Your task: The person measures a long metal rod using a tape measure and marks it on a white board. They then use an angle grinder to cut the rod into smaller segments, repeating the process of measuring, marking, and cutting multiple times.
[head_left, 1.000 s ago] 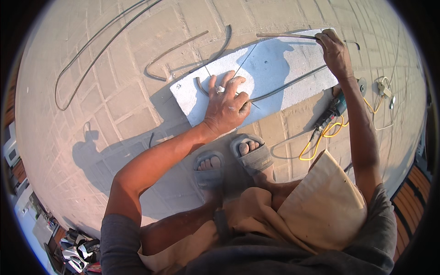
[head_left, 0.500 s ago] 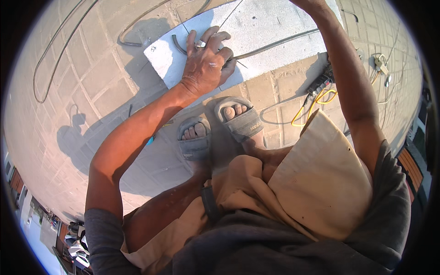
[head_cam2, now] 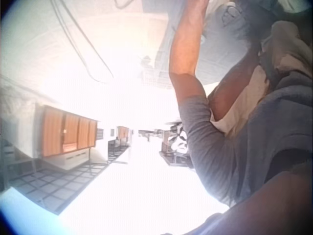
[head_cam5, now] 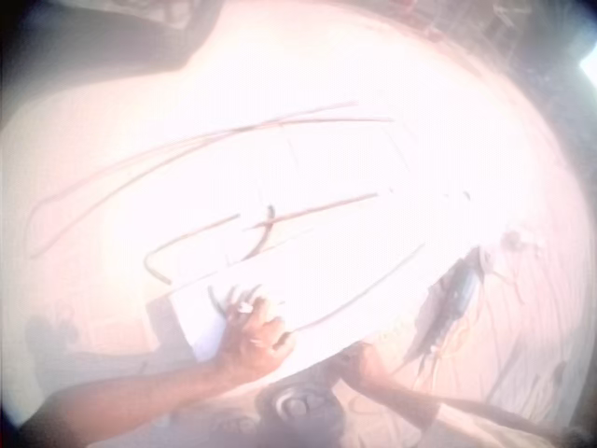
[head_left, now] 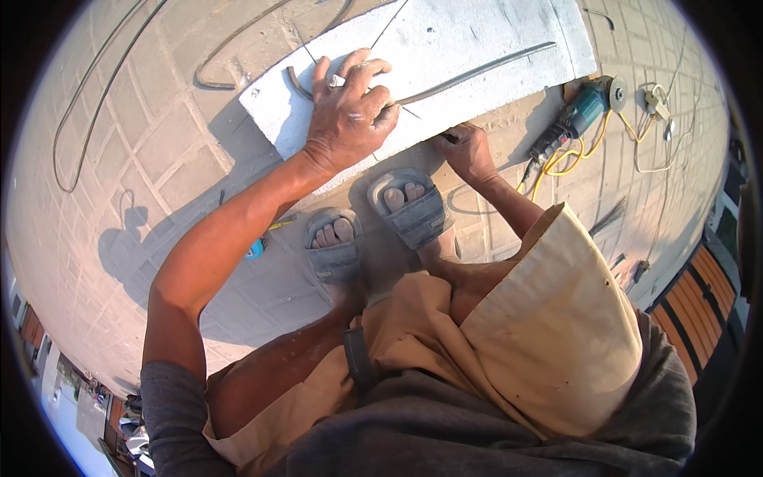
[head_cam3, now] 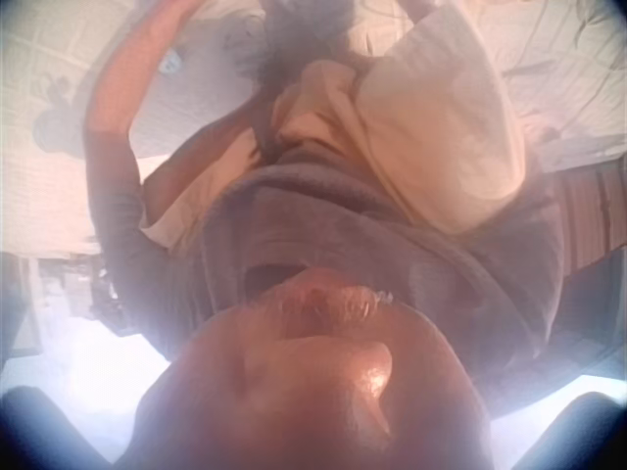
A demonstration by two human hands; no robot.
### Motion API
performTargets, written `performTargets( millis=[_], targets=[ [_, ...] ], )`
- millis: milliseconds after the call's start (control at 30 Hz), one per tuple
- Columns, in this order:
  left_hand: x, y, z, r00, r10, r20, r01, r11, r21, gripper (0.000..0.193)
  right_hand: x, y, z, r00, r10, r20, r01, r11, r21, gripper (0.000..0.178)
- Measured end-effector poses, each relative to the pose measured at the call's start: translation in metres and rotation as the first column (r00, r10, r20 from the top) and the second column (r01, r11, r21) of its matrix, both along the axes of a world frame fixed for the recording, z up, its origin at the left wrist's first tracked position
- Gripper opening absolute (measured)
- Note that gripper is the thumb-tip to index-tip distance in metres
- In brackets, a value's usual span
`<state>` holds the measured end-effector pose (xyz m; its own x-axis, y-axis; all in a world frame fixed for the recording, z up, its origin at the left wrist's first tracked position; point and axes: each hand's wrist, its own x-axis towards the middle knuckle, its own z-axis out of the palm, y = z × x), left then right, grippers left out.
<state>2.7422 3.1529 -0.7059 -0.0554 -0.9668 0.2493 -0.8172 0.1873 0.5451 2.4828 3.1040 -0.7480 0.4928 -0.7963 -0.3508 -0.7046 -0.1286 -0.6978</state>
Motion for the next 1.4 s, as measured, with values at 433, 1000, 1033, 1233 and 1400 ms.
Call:
performTargets(
  millis=[433, 1000, 1033, 1233, 1400],
  targets=[
    [-0.001, -0.001, 0.003, 1.0, 0.004, 0.019, -0.004, 1.0, -0.004, 0.017, -0.008, 0.004, -0.021, 0.928, 0.243, -0.282, -0.314, 0.918, -0.242, 0.024],
    [0.006, 0.001, -0.001, 0.999, -0.038, 0.028, 0.037, 0.998, 0.044, 0.014, 0.079, -0.031, 0.069, 0.946, 0.312, 0.09, -0.254, 0.884, -0.393, 0.011],
    [0.007, 0.001, 0.0, 0.998, -0.046, 0.034, 0.044, 0.998, 0.05, 0.014, 0.08, -0.032, 0.066, 0.945, 0.317, 0.076, -0.262, 0.877, -0.402, 0.012],
    [0.008, 0.001, 0.001, 0.998, -0.055, 0.006, 0.055, 0.998, 0.043, 0.011, 0.076, -0.034, 0.058, 0.919, 0.39, 0.05, -0.321, 0.818, -0.477, 0.014],
    [0.007, 0.003, 0.0, 0.999, -0.051, -0.007, 0.051, 0.998, 0.032, 0.008, 0.067, -0.044, 0.058, 0.829, 0.56, 0.017, -0.463, 0.702, -0.541, 0.021]
  ],
)
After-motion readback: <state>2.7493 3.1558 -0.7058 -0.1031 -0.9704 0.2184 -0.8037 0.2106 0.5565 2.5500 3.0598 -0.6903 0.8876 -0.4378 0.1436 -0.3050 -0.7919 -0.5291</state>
